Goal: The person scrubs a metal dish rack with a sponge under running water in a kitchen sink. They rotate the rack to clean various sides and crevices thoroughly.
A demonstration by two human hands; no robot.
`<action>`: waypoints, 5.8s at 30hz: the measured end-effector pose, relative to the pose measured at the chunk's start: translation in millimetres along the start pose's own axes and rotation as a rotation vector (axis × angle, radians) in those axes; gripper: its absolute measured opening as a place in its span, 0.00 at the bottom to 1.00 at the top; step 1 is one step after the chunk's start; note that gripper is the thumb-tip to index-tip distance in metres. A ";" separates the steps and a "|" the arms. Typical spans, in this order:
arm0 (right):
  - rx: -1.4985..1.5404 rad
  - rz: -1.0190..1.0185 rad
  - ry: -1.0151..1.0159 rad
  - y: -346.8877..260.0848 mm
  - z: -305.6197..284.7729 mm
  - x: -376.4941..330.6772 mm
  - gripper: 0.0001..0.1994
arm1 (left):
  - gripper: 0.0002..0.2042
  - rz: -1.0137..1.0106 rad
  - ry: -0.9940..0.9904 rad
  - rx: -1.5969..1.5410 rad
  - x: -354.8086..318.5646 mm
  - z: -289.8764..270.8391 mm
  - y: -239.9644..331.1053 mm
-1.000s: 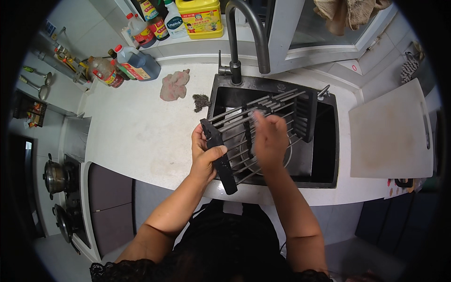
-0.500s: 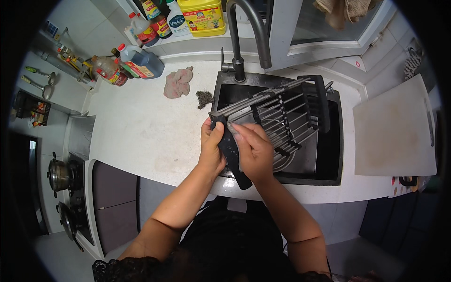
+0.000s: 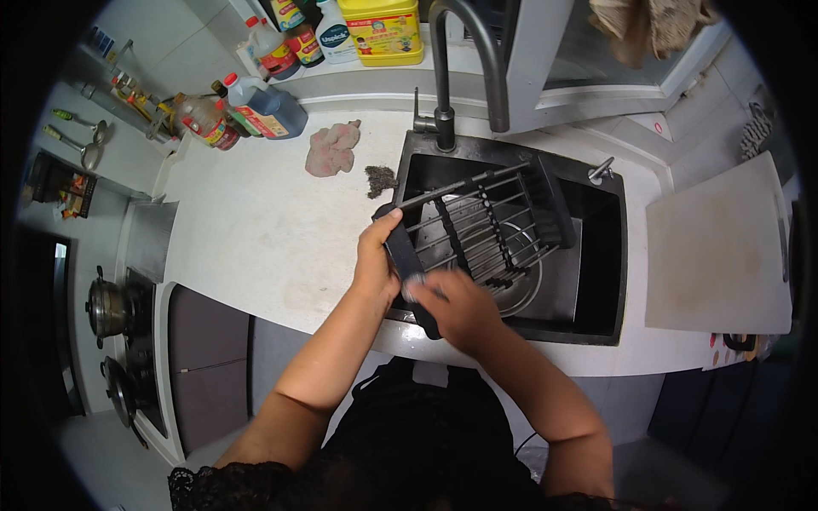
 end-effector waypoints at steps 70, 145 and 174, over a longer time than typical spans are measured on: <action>0.525 0.503 0.092 5.0 -1.2 47.5 0.10 | 0.38 0.180 -0.500 0.021 -27.7 -6.1 -8.2; -0.118 0.334 -0.063 20.3 15.1 17.2 0.11 | 0.37 0.373 -0.431 0.074 -45.3 12.5 -5.9; -0.199 0.667 0.280 87.8 -34.2 5.4 0.04 | 0.38 0.310 -0.285 0.126 -58.9 16.8 4.4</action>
Point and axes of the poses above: each hand's wrist, its own x-axis towards the middle knuckle, its own z-axis out of the palm, y = z × x, the point moved 4 cm from there along x, towards the middle knuckle, and after that the axes turned 2 degrees about -x, right-handed, at the moved point
